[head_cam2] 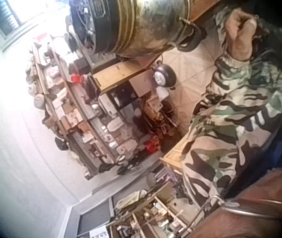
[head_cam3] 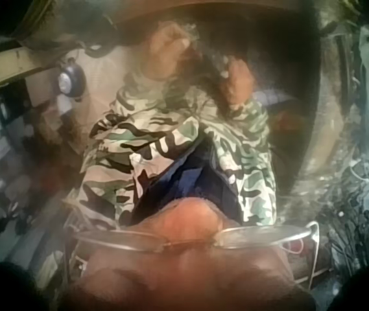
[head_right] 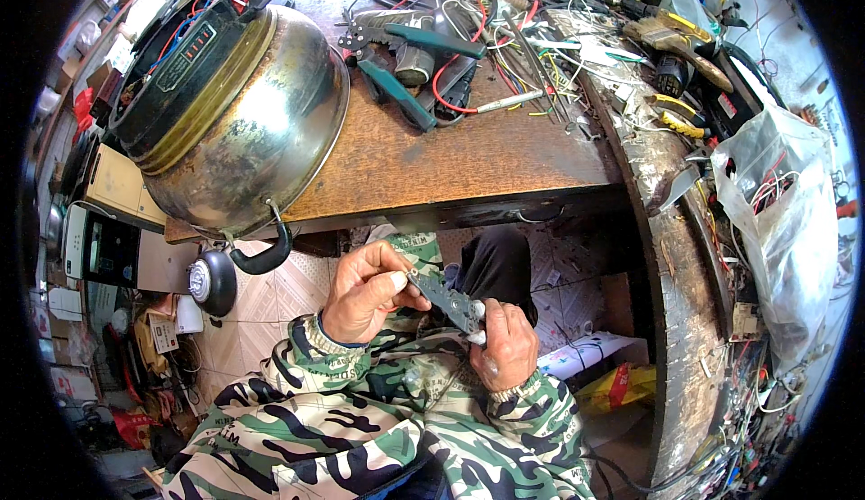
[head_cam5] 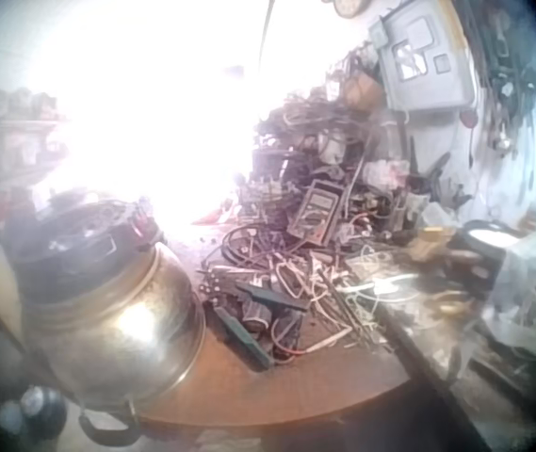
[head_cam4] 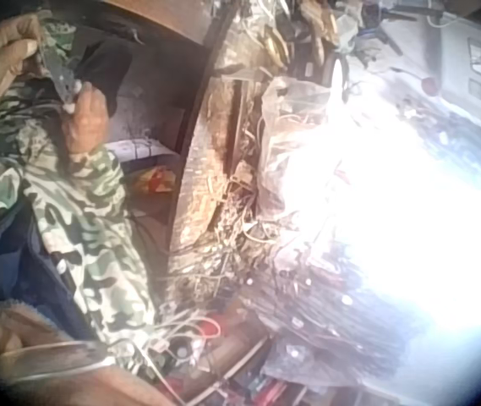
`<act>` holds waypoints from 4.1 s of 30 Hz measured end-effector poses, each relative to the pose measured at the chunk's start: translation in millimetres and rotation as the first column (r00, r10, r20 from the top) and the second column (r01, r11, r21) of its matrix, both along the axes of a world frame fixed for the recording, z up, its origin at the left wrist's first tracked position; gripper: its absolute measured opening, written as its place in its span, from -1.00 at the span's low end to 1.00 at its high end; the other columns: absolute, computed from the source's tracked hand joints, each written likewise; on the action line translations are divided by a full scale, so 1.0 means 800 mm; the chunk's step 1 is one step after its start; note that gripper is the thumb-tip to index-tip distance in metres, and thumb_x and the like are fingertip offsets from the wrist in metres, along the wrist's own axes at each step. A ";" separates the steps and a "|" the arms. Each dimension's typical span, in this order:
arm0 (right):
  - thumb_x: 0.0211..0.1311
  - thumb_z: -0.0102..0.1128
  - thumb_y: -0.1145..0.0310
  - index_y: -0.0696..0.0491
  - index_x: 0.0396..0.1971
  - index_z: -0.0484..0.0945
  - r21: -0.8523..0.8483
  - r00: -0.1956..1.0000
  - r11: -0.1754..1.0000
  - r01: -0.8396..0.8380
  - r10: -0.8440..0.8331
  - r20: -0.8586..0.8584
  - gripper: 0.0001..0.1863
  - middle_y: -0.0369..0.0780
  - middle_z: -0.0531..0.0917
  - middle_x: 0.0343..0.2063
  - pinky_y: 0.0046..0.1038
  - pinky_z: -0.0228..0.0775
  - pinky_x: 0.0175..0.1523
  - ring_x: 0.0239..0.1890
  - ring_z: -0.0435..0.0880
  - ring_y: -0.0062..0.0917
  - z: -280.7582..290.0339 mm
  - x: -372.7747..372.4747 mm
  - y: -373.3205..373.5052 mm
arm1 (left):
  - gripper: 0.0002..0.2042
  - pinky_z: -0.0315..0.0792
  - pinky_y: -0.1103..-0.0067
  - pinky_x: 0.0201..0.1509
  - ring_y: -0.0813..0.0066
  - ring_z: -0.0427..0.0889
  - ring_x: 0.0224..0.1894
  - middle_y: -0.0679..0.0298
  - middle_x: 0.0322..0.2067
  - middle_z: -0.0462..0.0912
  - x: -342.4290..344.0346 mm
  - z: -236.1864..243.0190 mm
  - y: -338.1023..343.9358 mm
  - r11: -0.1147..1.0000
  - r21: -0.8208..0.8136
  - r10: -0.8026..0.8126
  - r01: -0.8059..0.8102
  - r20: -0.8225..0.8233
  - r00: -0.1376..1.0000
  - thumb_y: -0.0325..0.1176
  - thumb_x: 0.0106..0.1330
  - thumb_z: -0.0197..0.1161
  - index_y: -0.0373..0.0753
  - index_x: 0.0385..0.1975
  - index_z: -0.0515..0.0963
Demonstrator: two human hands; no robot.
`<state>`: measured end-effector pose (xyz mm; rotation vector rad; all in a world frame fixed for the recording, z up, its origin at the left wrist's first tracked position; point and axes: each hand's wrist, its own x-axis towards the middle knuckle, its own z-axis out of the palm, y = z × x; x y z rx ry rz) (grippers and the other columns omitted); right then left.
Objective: The person strips and twists wires, then uses a soldering iron to solder connections inside a round metallic appliance. They place a black circular cover over the internal wiring and secure it with a heat gun.
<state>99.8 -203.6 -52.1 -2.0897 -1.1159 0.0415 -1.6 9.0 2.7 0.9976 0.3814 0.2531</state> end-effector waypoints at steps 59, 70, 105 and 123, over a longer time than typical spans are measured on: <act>0.07 0.27 0.63 0.23 -0.07 0.59 0.048 0.971 0.999 0.002 0.010 -0.239 -0.65 0.04 0.64 -0.33 -0.14 0.51 -0.19 -0.27 0.66 0.05 0.008 -0.014 0.001 | -0.83 0.65 0.48 -0.22 0.27 0.79 -0.30 0.07 -0.32 0.75 0.010 -0.002 -0.017 0.223 0.921 0.229 -0.320 0.270 0.935 -0.65 0.14 0.37 -0.36 -0.30 0.54; -0.03 0.17 0.72 0.24 -0.07 0.58 0.072 0.982 0.997 -0.007 0.021 -0.190 -0.59 0.04 0.63 -0.35 -0.16 0.51 -0.24 -0.31 0.66 0.07 -0.001 -0.014 0.000 | -0.83 0.65 0.50 -0.26 0.28 0.80 -0.33 0.11 -0.34 0.75 0.008 -0.001 -0.019 0.306 0.897 0.215 -0.319 0.262 0.941 -0.65 0.13 0.38 -0.34 -0.32 0.56; 0.11 0.44 0.52 0.19 -0.08 0.62 -0.018 0.976 0.998 0.064 -0.067 -0.206 -0.66 0.02 0.68 -0.31 -0.15 0.53 -0.23 -0.28 0.71 0.01 0.002 -0.012 0.002 | -0.92 0.65 0.62 -0.21 0.63 0.74 -0.31 0.20 -0.37 0.74 0.000 -0.007 -0.016 0.703 0.689 0.214 -0.177 0.033 0.976 -0.58 0.30 0.34 -0.40 -0.30 0.57; -0.01 0.36 0.54 0.14 -0.35 0.52 -0.111 0.961 0.991 0.073 -0.100 -0.258 -0.78 0.05 0.65 -0.41 -0.02 0.48 -0.27 -0.32 0.66 0.12 -0.010 -0.014 -0.001 | -0.92 0.62 0.62 -0.27 0.60 0.75 -0.36 0.22 -0.43 0.74 0.002 -0.007 -0.020 0.684 0.715 0.210 -0.146 -0.001 0.978 -0.58 0.29 0.35 -0.40 -0.32 0.57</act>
